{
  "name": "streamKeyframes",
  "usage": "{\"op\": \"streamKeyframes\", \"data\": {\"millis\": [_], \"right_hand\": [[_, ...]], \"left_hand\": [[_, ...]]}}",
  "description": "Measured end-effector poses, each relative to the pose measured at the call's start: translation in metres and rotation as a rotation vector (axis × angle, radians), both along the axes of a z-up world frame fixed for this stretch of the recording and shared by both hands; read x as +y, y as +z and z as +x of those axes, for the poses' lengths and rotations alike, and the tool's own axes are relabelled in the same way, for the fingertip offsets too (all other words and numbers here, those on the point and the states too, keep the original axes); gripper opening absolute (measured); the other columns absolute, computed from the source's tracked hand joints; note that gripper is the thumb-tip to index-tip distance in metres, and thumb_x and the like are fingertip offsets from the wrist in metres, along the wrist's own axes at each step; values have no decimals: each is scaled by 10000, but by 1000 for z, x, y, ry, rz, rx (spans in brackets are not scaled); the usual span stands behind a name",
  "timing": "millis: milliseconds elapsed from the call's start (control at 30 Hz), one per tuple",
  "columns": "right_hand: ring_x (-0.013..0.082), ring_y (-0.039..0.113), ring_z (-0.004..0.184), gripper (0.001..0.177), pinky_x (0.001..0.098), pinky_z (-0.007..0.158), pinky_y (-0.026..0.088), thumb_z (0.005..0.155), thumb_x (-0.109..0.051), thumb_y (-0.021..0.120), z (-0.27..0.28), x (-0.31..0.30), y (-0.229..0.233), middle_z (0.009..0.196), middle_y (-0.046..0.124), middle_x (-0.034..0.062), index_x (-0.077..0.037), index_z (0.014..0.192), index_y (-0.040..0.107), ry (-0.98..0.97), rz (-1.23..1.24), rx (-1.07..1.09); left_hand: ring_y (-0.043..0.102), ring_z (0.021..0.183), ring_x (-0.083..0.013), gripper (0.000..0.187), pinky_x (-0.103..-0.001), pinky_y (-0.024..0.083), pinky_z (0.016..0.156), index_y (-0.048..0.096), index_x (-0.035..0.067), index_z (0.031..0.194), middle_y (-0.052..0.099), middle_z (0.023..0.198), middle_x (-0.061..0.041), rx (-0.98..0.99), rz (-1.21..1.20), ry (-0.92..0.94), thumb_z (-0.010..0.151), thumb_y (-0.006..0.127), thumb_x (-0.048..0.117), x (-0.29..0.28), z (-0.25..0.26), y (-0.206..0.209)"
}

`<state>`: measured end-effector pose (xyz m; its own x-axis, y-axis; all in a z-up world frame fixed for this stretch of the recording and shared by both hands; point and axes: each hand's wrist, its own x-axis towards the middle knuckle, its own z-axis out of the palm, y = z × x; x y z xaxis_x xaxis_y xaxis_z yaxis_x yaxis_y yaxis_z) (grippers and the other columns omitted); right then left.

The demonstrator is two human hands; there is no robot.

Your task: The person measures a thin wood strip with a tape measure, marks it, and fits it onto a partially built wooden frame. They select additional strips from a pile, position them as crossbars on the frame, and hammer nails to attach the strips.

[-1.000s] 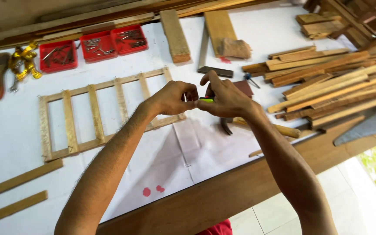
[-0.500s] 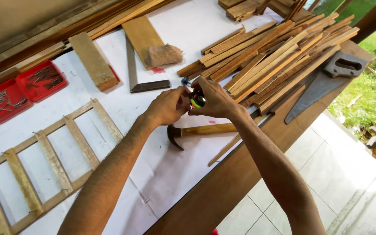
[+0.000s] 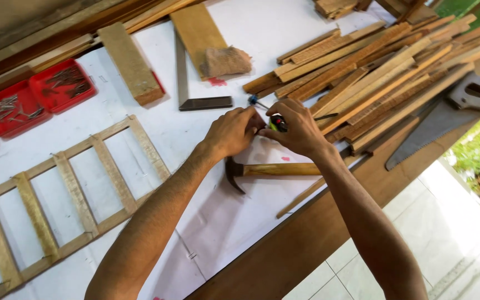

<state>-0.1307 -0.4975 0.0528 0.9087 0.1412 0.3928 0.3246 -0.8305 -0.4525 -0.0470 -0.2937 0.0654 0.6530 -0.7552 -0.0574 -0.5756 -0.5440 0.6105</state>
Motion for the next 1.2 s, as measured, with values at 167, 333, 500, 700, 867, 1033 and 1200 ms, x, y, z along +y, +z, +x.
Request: {"op": "streamKeyframes", "data": {"millis": [167,333,500,700,867,1033,1200], "right_hand": [[320,671,1053,386,434,873,567,836,-259,892,6,52,35,1110,700,120,-46,1097,705,81,13,-132],[301,700,1030,314,407,842,593,833,-205,885,14,131,65,1118,721,132,-45,1052,727,186,17,-195],[239,726,836,322,383,733,600,884,-313,841,37,208,52,1001,746,106,-57,1059,750,141,39,59],[298,698,888,634,424,701,579,873,-377,851,67,271,-5,1028,698,222,62,1269,621,3,-23,292],[288,696,866,655,416,680,608,849,-289,809,88,284,-41,1048,666,218,71,1341,570,-44,-38,400],[253,688,831,577,397,676,609,861,-215,751,91,284,-46,1030,672,184,39,1353,591,-54,-60,429],[258,684,845,561,392,671,622,873,-212,758,104,278,-58,1055,663,192,40,1348,597,-57,-38,371]], "left_hand": [[660,1070,-331,316,-485,557,868,581,113,1217,663,1161,-109,-141,-38,94,957,693,253,58,-4,23],[676,1056,-314,292,-485,564,858,589,111,1198,672,1203,-85,-213,-76,233,952,687,234,139,-22,48],[708,984,-276,315,-457,580,836,588,92,1220,675,1152,-112,-215,-14,403,964,697,241,232,-41,49],[722,891,-259,355,-426,614,728,632,38,1160,704,1049,-140,-308,-24,719,936,755,284,334,-37,-10],[718,712,-265,580,-368,614,493,521,-81,1282,646,960,-213,20,278,842,920,754,308,359,-34,-10],[706,566,-231,569,-338,587,439,524,-181,1223,694,727,-180,34,151,813,933,738,259,364,-16,-54],[685,550,-218,443,-344,563,413,582,-151,1085,649,672,-136,-3,79,845,908,748,219,361,-4,-49]]}}
